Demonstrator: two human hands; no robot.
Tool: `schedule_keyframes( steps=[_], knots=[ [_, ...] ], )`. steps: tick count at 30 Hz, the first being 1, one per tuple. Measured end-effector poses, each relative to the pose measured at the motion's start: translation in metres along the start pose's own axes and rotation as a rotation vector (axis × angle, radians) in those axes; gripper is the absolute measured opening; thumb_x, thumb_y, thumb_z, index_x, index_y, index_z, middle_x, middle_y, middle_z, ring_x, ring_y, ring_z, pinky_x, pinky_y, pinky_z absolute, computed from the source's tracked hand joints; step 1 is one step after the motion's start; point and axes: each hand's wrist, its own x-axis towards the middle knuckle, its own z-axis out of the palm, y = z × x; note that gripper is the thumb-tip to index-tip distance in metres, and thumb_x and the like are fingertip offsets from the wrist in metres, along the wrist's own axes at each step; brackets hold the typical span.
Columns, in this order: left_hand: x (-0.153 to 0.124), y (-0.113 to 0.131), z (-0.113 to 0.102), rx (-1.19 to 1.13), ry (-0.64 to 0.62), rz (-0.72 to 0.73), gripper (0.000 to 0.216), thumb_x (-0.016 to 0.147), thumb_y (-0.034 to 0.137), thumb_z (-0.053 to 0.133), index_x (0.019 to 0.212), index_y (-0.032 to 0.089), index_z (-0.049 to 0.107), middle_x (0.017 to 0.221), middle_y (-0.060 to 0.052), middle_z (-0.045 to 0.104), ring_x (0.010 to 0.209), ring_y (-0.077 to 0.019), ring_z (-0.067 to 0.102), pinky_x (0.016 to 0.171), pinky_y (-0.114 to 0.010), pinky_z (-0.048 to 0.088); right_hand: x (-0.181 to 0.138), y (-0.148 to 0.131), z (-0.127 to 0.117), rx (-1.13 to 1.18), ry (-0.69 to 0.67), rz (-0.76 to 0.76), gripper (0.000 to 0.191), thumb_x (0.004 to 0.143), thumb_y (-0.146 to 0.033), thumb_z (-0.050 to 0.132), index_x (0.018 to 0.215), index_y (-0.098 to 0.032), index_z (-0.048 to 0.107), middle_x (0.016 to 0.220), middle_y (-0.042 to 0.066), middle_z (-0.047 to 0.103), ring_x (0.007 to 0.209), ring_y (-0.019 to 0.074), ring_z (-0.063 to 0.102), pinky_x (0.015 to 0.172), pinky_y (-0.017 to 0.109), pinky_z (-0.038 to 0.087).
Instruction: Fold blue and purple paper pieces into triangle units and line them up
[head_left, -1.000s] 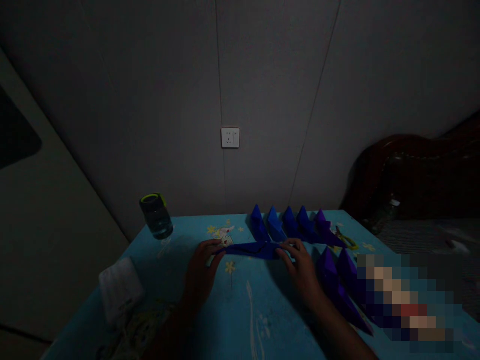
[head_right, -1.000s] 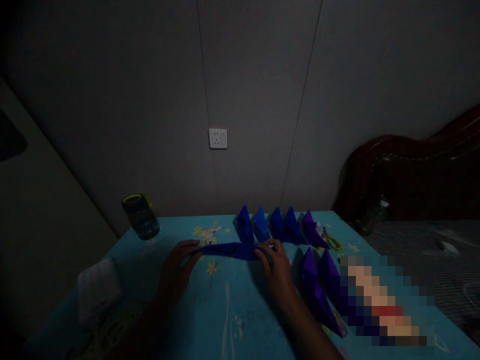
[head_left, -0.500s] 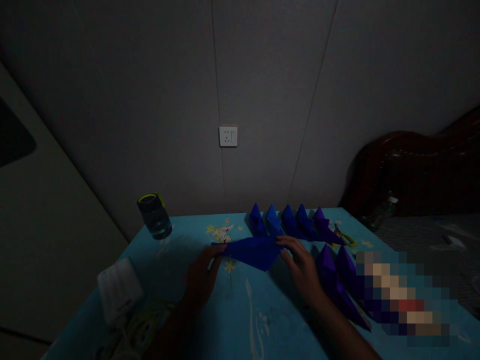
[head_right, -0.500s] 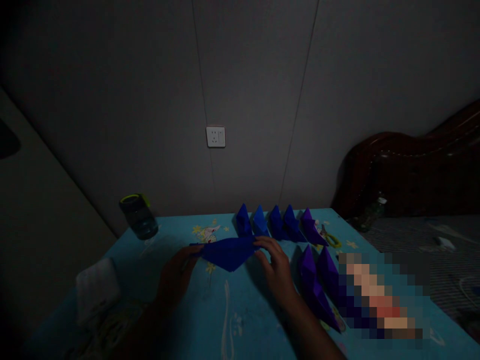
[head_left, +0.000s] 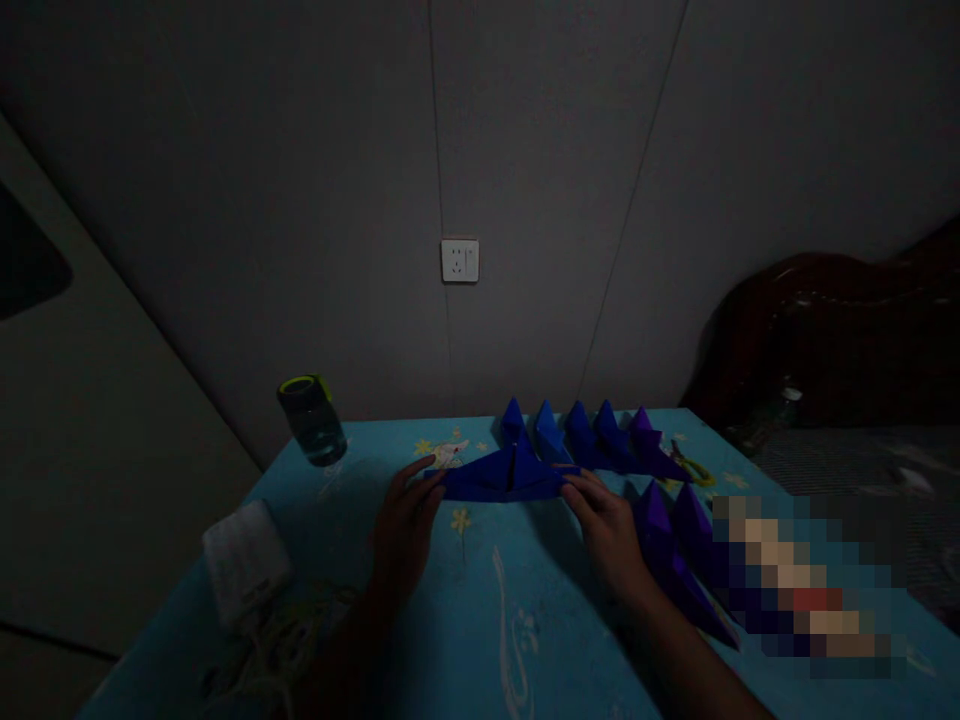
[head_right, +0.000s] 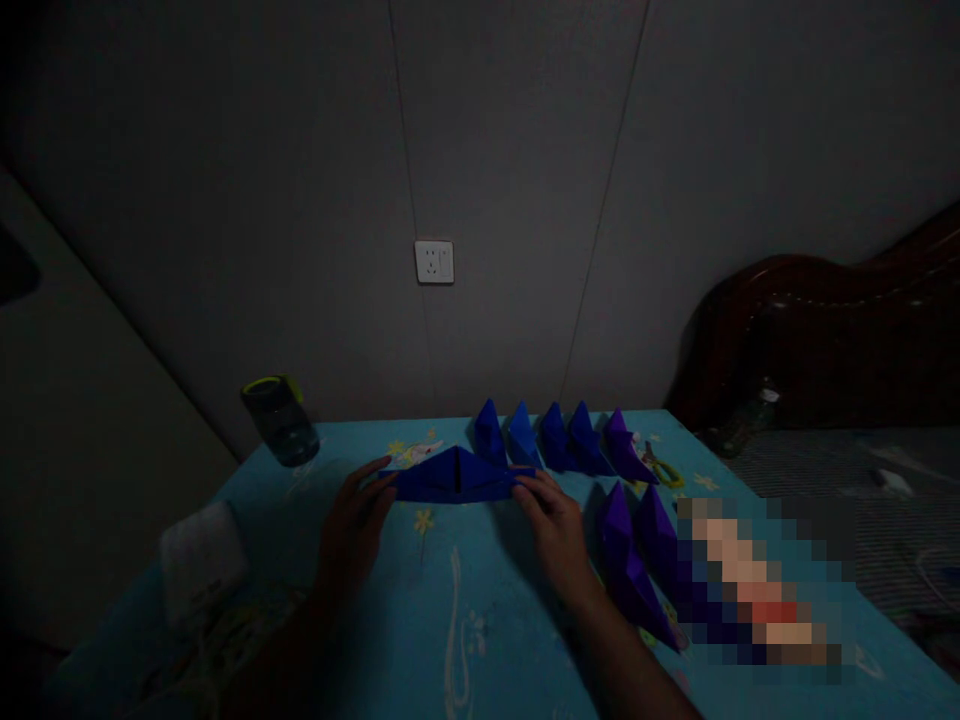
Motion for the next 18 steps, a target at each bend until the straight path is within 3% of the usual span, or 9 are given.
schedule_keyframes(
  steps=[3,6,9,13,18],
  knots=[
    [0.001,0.001,0.003,-0.158,0.046,-0.214,0.037,0.083,0.040,0.066,0.116,0.024,0.067,0.123,-0.007,0.066,0.112,-0.0225,0.062,0.098,-0.037,0.049,0.000,-0.002,0.002,0.018,-0.013,0.079,0.029,0.077,-0.047,0.072,0.091,-0.023,0.077,0.098,0.009,0.073,0.096,0.0277,0.065,0.088,0.042,0.047],
    [0.003,0.000,0.008,-0.382,0.081,-0.471,0.061,0.073,0.044,0.075,0.127,0.021,0.060,0.110,-0.007,0.072,0.096,-0.0203,0.068,0.084,-0.031,0.055,0.000,-0.004,0.004,0.107,0.029,0.171,0.040,0.072,-0.047,0.077,0.103,-0.022,0.073,0.092,0.007,0.074,0.086,0.0253,0.067,0.079,0.038,0.050],
    [0.002,-0.001,0.014,-0.555,0.065,-0.622,0.060,0.066,0.047,0.079,0.115,0.015,0.067,0.099,-0.008,0.074,0.087,-0.0189,0.070,0.074,-0.026,0.056,0.000,-0.005,0.007,0.267,0.070,0.226,0.054,0.066,-0.043,0.083,0.112,-0.024,0.064,0.082,0.003,0.074,0.075,0.0216,0.068,0.069,0.033,0.051],
    [-0.002,0.003,0.018,-0.631,-0.004,-0.702,0.055,0.063,0.053,0.079,0.097,0.011,0.071,0.083,-0.007,0.076,0.077,-0.0205,0.073,0.071,-0.028,0.059,0.002,-0.002,0.009,0.314,0.112,0.248,0.038,0.060,-0.041,0.086,0.082,-0.021,0.063,0.074,0.002,0.073,0.070,0.0193,0.068,0.067,0.031,0.053],
    [-0.007,0.004,0.017,-0.578,-0.077,-0.618,0.065,0.076,0.054,0.069,0.124,0.011,0.059,0.074,-0.006,0.076,0.071,-0.0228,0.074,0.071,-0.034,0.062,0.001,-0.002,0.011,0.215,0.077,0.201,0.029,0.063,-0.043,0.083,0.069,-0.020,0.068,0.092,0.009,0.077,0.085,0.0242,0.071,0.078,0.038,0.056]
  ],
)
